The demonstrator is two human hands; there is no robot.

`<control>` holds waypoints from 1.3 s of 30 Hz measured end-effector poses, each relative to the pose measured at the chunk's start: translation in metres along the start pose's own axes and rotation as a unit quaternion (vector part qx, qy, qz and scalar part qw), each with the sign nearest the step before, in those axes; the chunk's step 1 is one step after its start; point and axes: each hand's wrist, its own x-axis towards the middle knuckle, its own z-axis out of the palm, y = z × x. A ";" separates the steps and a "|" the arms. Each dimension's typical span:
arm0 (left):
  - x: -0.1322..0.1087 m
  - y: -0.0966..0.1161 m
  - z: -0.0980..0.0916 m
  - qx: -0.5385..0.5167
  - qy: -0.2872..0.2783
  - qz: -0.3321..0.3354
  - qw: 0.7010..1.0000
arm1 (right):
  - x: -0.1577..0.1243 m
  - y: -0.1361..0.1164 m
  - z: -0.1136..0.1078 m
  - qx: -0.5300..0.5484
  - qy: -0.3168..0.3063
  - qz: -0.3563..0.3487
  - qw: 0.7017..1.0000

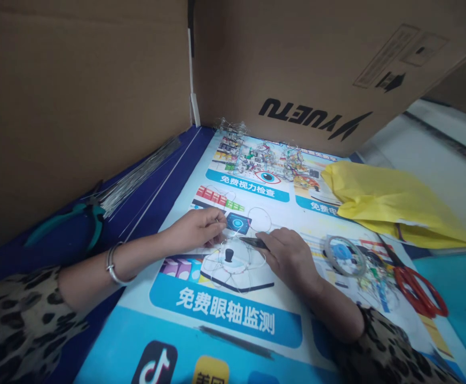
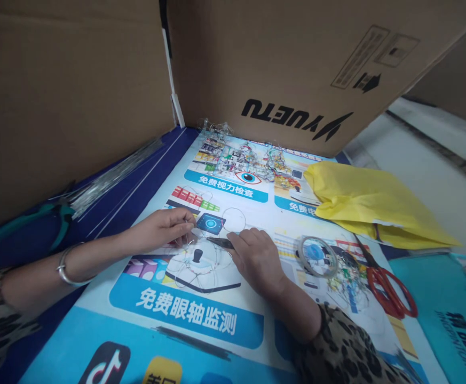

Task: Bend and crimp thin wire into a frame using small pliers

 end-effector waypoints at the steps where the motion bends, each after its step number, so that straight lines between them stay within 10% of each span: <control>1: 0.000 0.000 0.000 0.005 0.002 0.003 1.000 | 0.001 -0.001 -0.001 -0.004 0.000 -0.003 1.000; 39: -0.004 0.009 0.000 0.172 0.018 0.062 0.983 | 0.001 -0.012 -0.009 -0.070 -0.007 -0.017 0.997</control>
